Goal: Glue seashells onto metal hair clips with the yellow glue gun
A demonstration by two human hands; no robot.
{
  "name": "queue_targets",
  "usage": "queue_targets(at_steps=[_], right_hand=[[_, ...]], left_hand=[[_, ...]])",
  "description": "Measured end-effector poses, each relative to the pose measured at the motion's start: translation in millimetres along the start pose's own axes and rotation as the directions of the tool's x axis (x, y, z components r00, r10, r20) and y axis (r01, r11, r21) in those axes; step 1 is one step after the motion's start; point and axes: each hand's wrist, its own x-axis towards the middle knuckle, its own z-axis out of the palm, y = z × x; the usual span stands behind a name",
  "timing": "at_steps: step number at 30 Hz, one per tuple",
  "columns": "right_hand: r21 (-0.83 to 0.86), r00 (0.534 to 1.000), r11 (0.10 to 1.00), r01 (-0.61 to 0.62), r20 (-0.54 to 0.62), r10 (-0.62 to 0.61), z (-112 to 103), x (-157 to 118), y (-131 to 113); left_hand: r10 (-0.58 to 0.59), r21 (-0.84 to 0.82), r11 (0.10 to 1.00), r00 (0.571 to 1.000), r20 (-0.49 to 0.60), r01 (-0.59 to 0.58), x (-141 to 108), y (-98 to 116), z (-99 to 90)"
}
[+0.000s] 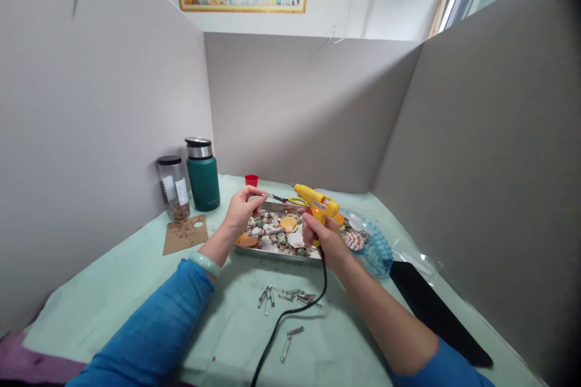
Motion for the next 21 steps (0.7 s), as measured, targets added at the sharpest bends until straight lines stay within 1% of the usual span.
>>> queue_targets(at_steps=[4,9,21], right_hand=[[-0.001,0.999,1.0,0.009,0.042,-0.009,10,-10,0],[-0.08,0.99,0.997,0.003,0.142,0.008,16,-11,3],[-0.182,0.989,0.983,0.013,0.148,0.014,15,-11,13]], left_hand=[[0.004,0.008,1.0,1.0,0.023,-0.004,-3,2,2.6],[-0.005,0.003,1.0,1.0,0.031,0.004,-5,5,5.7],[-0.006,-0.02,1.0,1.0,-0.004,0.006,-7,4,8.9]])
